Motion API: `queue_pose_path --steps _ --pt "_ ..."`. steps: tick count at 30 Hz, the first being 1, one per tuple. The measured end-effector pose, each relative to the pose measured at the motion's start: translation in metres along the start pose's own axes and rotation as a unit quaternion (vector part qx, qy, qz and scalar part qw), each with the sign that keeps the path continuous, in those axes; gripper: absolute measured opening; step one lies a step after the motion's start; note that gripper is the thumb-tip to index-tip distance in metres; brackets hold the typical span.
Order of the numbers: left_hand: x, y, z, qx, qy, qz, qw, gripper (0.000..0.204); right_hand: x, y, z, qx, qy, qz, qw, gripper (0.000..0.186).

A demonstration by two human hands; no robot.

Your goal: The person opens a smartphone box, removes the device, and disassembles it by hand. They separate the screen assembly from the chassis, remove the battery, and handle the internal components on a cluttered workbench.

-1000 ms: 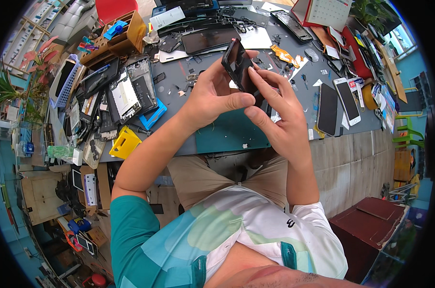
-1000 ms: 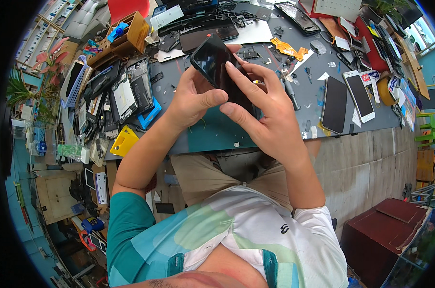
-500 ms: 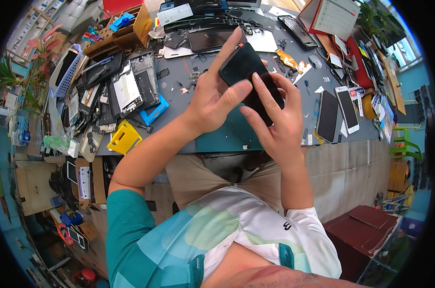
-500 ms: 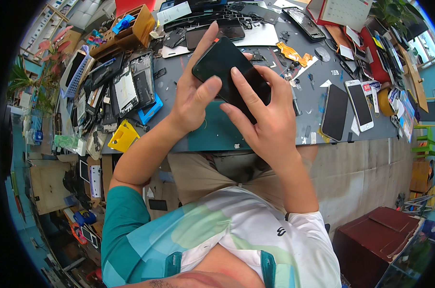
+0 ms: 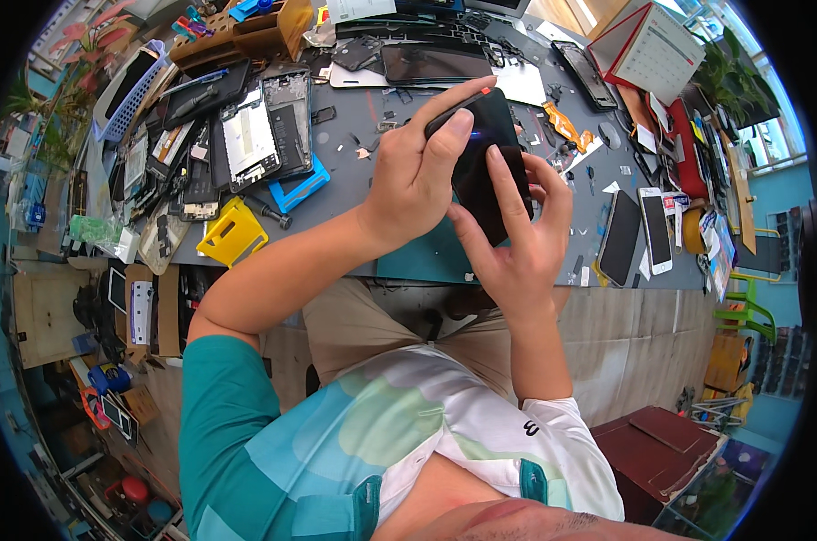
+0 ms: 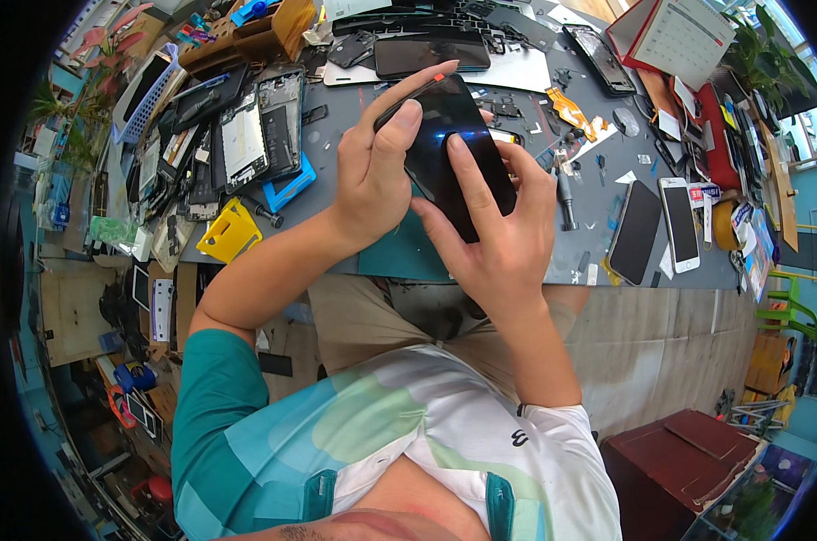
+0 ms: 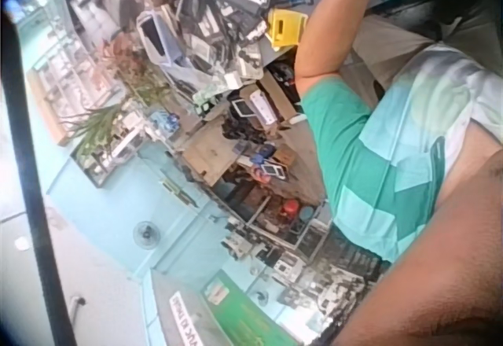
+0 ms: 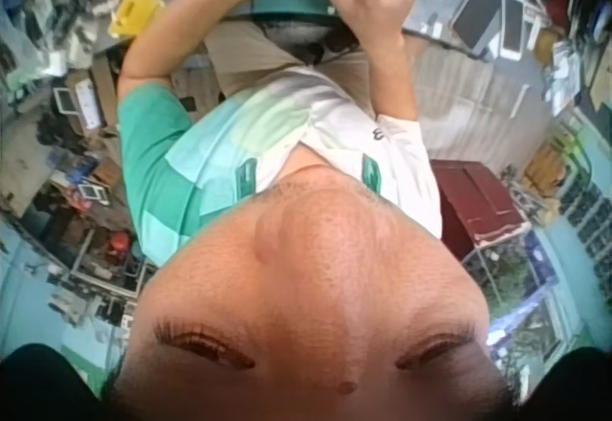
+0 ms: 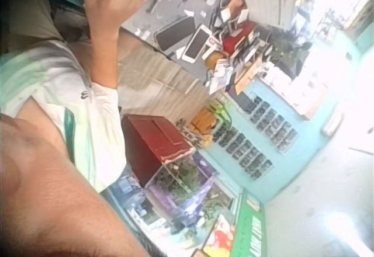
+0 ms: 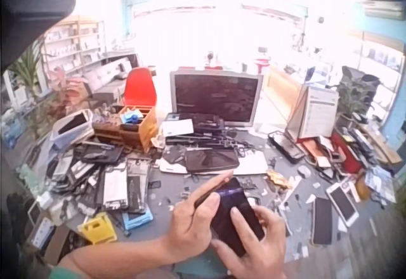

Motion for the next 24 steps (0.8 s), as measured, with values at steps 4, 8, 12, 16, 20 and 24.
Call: queue_pose_path --steps 4,8,12,16,20,24 --pt "-0.005 -0.001 0.011 -0.017 -0.058 -0.063 0.996 0.042 0.000 0.003 0.001 0.000 0.004 0.006 1.000 0.074" --pt "-0.009 0.002 -0.002 0.028 -0.117 -0.048 0.992 0.046 0.007 0.006 0.000 -0.040 0.049 0.028 0.998 0.074" --pt "-0.005 0.009 -0.005 0.088 -0.127 -0.018 0.988 0.057 0.018 0.002 -0.014 -0.242 0.137 0.010 0.961 0.051" --pt "-0.006 0.016 -0.010 0.137 -0.165 0.006 0.977 0.068 0.031 -0.001 -0.029 -0.491 0.252 0.056 0.832 0.032" --pt "-0.012 0.013 -0.003 0.207 -0.224 -0.020 0.952 0.058 0.034 0.002 -0.023 -0.552 0.274 0.101 0.781 0.027" --pt "-0.012 0.013 -0.007 0.229 -0.291 0.022 0.929 0.057 0.030 0.004 -0.026 -0.555 0.255 0.098 0.786 0.030"
Point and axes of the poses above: each hand's wrist, its own y-axis towards the middle knuckle, its own x-axis out of the back of the hand, z = x × y, the point moved 2 cm from there along y, towards the middle knuckle, and after that the axes turned 15 degrees about -z, right-handed, at the moved point
